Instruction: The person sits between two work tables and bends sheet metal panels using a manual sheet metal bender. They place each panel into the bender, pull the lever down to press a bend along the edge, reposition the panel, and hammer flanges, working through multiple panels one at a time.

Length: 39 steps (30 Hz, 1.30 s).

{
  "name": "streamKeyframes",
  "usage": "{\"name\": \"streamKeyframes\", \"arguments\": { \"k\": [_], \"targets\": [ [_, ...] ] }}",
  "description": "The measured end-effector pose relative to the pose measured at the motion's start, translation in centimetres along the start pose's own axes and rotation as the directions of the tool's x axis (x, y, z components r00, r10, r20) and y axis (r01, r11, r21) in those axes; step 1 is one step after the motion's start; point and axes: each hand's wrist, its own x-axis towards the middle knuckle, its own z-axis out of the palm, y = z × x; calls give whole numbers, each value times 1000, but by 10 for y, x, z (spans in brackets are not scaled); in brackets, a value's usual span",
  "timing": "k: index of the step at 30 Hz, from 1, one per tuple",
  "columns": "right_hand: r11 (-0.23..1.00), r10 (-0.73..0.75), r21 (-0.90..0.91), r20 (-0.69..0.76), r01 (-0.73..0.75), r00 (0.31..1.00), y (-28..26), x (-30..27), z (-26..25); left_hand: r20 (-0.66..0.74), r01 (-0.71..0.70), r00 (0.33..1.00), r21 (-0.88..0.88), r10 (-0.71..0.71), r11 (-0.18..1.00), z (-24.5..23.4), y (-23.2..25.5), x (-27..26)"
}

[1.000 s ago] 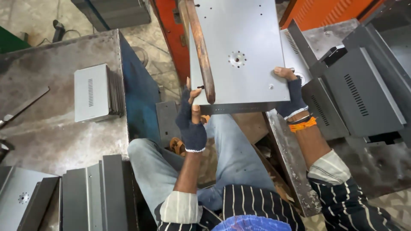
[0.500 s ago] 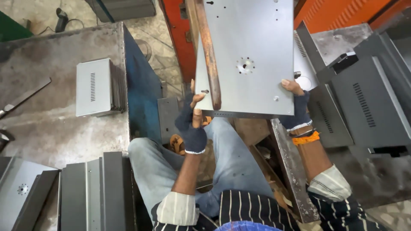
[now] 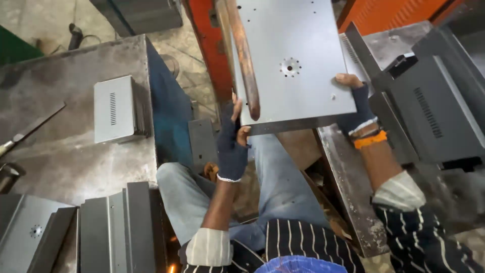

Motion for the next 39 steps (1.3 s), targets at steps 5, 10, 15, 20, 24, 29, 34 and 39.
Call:
{"name": "streamKeyframes", "arguments": {
  "k": [5,10,15,20,24,29,34,39],
  "targets": [
    [999,47,4,2,-47,999,-4,16,-21,94,-29,995,25,27,999,1,-5,-5],
    [994,107,-9,90,-107,990,-20,16,8,17,-93,996,149,91,984,3,-10,-7],
    [991,95,-98,1,-94,996,1,26,-24,-39,7,999,110,-3,994,6,-6,-16],
    [993,82,-89,23,-79,996,14,16,0,-27,-24,999,-27,24,999,-3,-12,-8],
    [998,57,-30,44,-55,997,16,-1,27,-77,83,992,-203,-100,976,-25,-66,-18],
    [995,99,-33,41,-98,994,38,15,19,-15,213,974,-258,-224,942,-36,-65,-19],
    [999,37,-23,-30,-38,999,58,6,38,-88,212,970,-158,-228,964,-59,-60,-28],
    [999,36,-20,9,-36,999,99,54,6,-253,320,908,-89,-332,943,-72,-88,-29]
  ]
}}
